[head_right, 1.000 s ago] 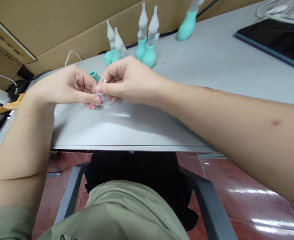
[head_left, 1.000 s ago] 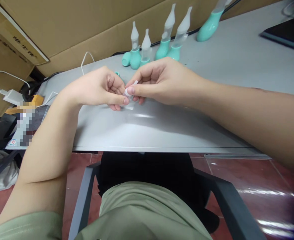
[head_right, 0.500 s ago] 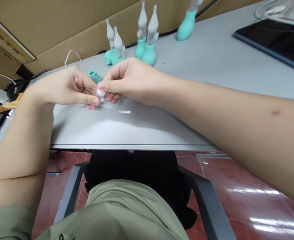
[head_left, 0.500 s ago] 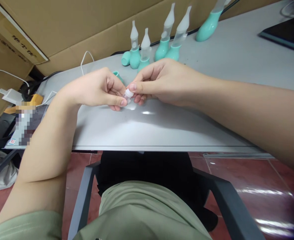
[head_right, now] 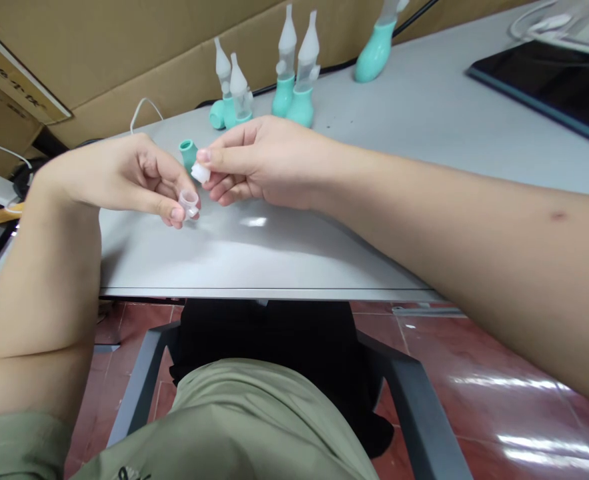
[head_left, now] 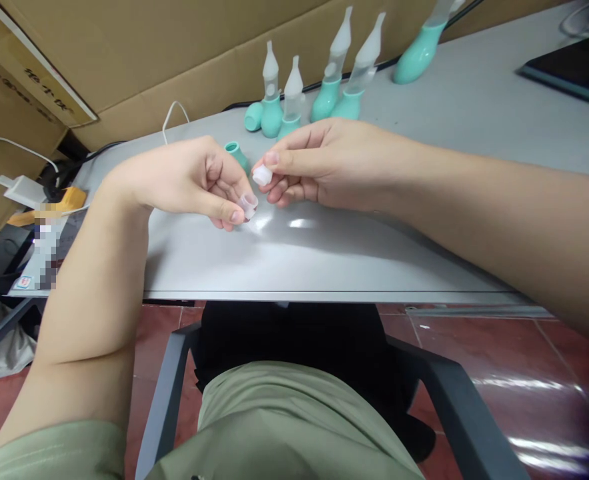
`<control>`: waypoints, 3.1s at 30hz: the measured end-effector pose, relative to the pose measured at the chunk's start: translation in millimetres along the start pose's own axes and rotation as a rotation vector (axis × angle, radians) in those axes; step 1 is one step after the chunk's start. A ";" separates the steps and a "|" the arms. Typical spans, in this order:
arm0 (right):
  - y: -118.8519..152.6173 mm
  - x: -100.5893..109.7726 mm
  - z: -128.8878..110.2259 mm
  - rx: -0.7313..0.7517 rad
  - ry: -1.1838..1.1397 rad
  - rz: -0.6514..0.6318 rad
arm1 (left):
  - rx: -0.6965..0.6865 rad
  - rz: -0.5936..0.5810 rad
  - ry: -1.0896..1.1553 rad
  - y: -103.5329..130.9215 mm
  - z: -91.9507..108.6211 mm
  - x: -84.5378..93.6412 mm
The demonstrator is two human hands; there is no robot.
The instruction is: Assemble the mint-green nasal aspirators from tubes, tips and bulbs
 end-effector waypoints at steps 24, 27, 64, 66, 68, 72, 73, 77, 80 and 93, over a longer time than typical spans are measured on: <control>4.6 -35.0 7.6 0.437 0.791 -0.164 | 0.161 0.199 -0.226 16.4 11.4 14.6; 8.1 -28.2 1.0 0.442 0.673 -0.103 | 0.129 0.211 -0.148 15.5 17.0 10.1; 0.9 -10.8 -6.6 0.440 0.242 -0.080 | -0.043 0.334 0.284 -2.5 9.5 -1.5; 0.5 -9.1 -5.3 0.405 0.265 -0.078 | -0.046 0.337 0.288 -2.8 9.4 -1.4; 0.4 -8.6 -4.4 0.393 0.278 -0.088 | -0.047 0.327 0.286 -3.1 8.0 -0.6; -0.5 -8.7 -0.3 0.335 0.235 -0.080 | -0.073 0.300 0.274 -2.9 6.6 0.6; -0.8 -8.9 1.1 0.314 0.217 -0.079 | -0.075 0.299 0.272 -2.7 6.7 0.4; -1.8 -11.5 3.9 0.273 0.152 -0.080 | -0.049 0.307 0.270 -2.0 7.4 -1.6; -1.3 -11.7 -0.3 0.289 0.147 -0.009 | -0.057 0.339 0.258 -1.5 8.0 -0.1; 9.8 -6.6 -15.7 0.394 0.251 0.205 | 0.003 0.377 0.151 -0.7 5.2 6.3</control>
Point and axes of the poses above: each hand's wrist, its own y-axis away from the middle knuckle, its own x-axis out of the back of the hand, z = x × y, the point moved 5 cm from there along -y, towards the middle knuckle, and after that the axes turned 2 degrees about x, right-handed, at the moved point
